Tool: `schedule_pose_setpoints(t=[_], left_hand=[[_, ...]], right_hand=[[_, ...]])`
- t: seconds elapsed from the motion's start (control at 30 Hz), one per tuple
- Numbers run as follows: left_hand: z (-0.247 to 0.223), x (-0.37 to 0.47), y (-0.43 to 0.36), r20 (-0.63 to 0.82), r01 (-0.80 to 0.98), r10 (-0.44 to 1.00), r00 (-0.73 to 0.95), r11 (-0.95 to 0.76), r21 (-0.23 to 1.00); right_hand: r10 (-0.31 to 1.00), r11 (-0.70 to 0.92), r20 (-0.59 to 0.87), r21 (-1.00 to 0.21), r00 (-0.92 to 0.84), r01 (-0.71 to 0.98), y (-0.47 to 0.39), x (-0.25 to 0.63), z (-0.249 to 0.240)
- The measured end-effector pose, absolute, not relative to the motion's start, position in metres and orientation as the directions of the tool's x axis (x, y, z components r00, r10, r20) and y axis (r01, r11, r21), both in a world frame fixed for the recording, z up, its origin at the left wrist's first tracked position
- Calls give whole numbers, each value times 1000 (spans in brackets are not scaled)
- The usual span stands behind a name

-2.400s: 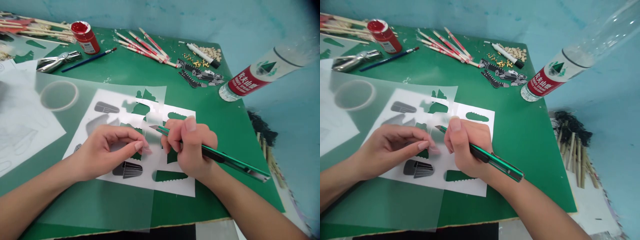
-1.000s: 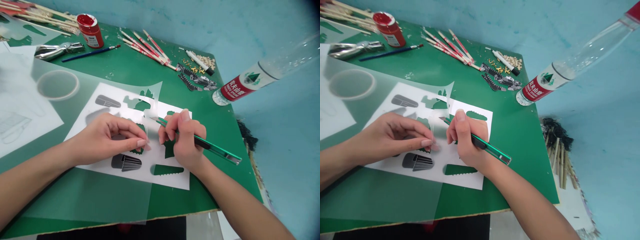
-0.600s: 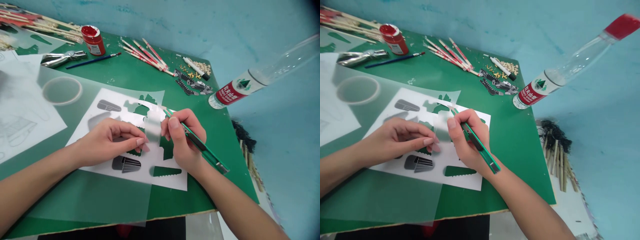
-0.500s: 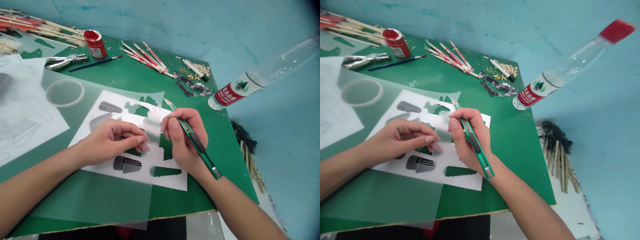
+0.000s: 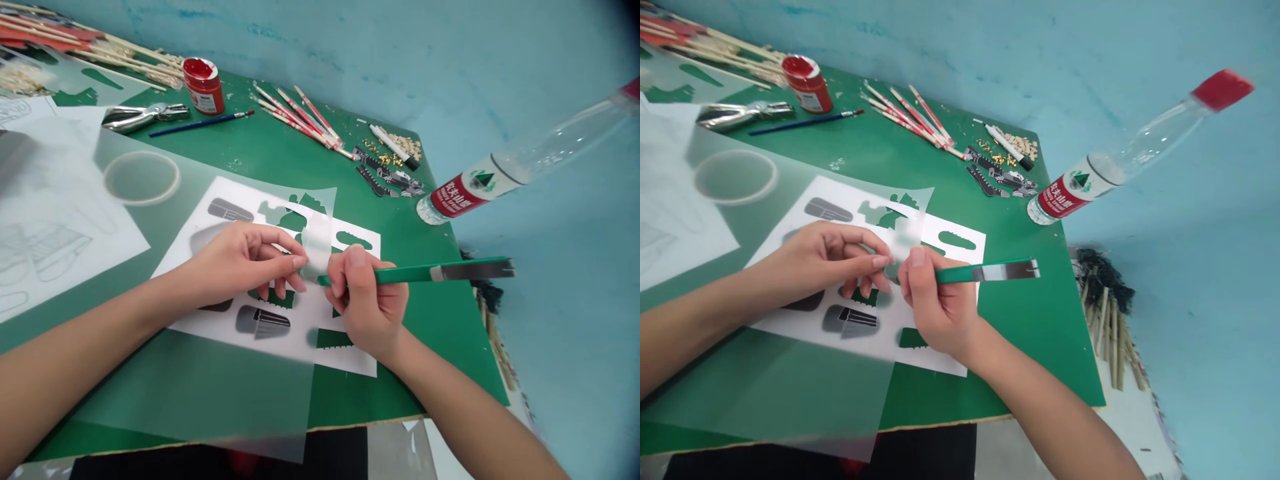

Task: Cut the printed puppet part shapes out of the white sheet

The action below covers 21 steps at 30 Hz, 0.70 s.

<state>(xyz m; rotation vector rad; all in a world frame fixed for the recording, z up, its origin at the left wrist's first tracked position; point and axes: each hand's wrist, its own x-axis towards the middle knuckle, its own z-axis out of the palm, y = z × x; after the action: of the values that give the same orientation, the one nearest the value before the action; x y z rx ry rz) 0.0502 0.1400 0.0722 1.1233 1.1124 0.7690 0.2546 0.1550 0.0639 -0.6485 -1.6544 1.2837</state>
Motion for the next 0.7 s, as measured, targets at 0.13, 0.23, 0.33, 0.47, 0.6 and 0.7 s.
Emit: schedule_pose_setpoints(t=[0.13, 0.23, 0.33, 0.47, 0.6, 0.7], left_hand=[[71, 53, 144, -296, 82, 912, 283, 284, 955], [71, 55, 144, -294, 96, 919, 263, 278, 956], [70, 56, 144, -300, 98, 920, 254, 284, 954], [69, 56, 145, -314, 102, 909, 275, 297, 950], [74, 54, 157, -370, 163, 857, 359, 333, 929], [81, 49, 171, -416, 247, 782, 463, 336, 909]], right_hand=[[824, 374, 367, -924, -432, -72, 150, 254, 59], [780, 526, 448, -848, -437, 69, 149, 255, 56], [746, 604, 502, -787, -437, 127, 150, 257, 55], [694, 675, 551, -723, -463, 151, 152, 260, 58], [706, 651, 526, -746, -474, 141, 153, 263, 56], [741, 590, 476, -799, -474, 120, 152, 263, 54]])
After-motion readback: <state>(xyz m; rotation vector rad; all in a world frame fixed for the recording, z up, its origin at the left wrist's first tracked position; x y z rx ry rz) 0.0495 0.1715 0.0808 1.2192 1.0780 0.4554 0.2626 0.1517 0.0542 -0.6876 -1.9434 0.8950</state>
